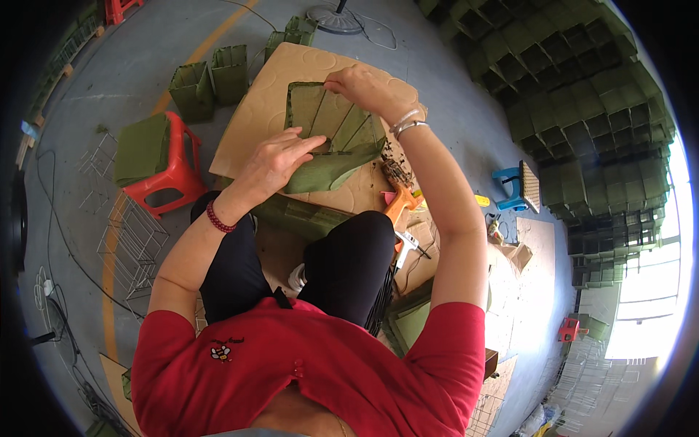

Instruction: Using a hot glue gun to assemble or reinforce green mesh containers on a cardboard workstation.

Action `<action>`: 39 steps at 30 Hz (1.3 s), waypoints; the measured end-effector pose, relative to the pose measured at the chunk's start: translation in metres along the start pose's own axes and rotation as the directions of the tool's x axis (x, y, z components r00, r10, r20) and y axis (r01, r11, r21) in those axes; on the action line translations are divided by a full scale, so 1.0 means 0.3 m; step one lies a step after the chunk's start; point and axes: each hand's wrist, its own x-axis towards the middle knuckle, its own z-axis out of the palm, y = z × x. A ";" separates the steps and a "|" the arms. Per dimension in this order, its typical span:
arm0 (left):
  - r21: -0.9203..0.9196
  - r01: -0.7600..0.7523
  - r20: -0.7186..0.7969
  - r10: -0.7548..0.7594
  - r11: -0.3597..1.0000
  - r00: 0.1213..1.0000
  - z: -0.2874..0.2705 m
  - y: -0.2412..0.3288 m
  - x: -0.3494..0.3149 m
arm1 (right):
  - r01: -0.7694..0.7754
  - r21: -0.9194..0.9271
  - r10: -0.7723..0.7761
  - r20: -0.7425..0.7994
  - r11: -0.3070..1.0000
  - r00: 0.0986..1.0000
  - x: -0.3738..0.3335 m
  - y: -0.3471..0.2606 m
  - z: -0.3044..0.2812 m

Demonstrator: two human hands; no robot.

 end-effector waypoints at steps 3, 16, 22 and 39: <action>0.005 0.014 0.000 -0.014 1.000 1.000 -0.002 -0.005 0.002 | -0.110 -0.130 0.110 0.000 0.985 0.994 -0.007 -0.088 -0.034; 0.069 -0.039 0.063 0.035 0.997 0.997 -0.022 -0.027 0.002 | 0.005 -0.045 -0.007 -0.034 0.999 0.999 0.000 0.034 -0.007; 0.214 -0.106 0.198 0.063 0.971 0.978 -0.206 -0.212 0.104 | -0.344 0.144 0.299 0.263 0.928 0.917 -0.051 0.083 -0.051; 0.289 -0.304 0.432 0.160 0.908 0.887 -0.170 -0.232 0.195 | -0.328 0.150 0.361 -0.417 0.933 0.834 -0.210 -0.009 0.073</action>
